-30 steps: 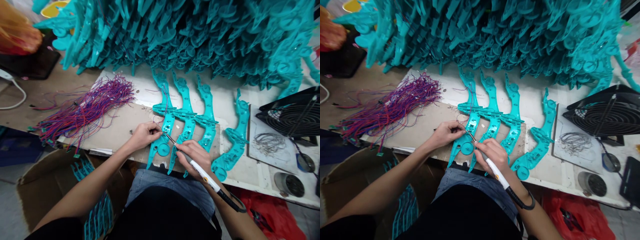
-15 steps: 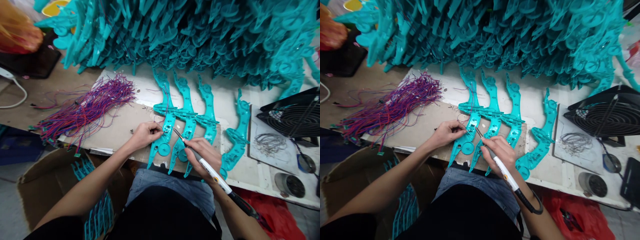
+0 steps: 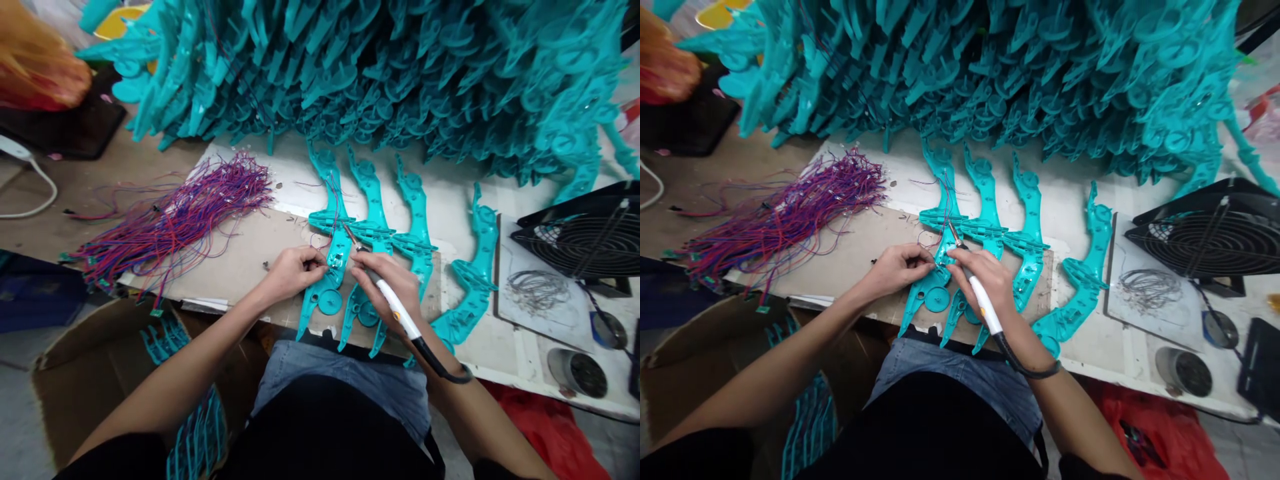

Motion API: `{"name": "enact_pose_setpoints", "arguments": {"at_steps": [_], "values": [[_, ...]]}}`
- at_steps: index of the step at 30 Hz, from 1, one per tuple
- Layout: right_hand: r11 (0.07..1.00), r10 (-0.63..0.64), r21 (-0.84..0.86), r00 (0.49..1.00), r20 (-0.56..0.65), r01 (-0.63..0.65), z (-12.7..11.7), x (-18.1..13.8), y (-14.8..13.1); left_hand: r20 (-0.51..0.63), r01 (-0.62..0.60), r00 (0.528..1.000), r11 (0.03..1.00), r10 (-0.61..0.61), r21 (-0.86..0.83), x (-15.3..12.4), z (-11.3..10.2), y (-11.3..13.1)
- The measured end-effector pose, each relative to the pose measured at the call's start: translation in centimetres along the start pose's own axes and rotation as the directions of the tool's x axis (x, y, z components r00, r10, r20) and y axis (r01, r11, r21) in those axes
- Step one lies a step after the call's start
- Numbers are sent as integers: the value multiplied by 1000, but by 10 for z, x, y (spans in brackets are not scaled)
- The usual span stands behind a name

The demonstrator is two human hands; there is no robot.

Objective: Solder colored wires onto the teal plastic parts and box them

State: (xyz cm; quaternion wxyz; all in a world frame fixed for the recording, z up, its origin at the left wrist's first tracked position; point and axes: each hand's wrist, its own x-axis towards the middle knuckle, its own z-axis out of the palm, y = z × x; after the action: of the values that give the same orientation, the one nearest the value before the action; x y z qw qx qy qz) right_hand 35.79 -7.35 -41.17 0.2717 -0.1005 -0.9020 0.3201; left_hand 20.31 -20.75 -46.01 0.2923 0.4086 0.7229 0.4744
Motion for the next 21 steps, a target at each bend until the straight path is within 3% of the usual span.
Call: {"name": "enact_pose_setpoints", "arguments": {"at_steps": [10, 17, 21], "values": [[999, -46, 12, 993, 105, 45, 28, 14, 5, 31, 25, 999, 1000, -24, -2, 4, 0, 1], [1000, -17, 25, 997, 72, 15, 41, 19, 2, 43, 25, 999, 999, -27, 37, 5, -1, 3], [999, 24, 35, 998, 58, -26, 40, 20, 6, 35, 34, 999, 998, -33, -55, 5, -3, 2]]}}
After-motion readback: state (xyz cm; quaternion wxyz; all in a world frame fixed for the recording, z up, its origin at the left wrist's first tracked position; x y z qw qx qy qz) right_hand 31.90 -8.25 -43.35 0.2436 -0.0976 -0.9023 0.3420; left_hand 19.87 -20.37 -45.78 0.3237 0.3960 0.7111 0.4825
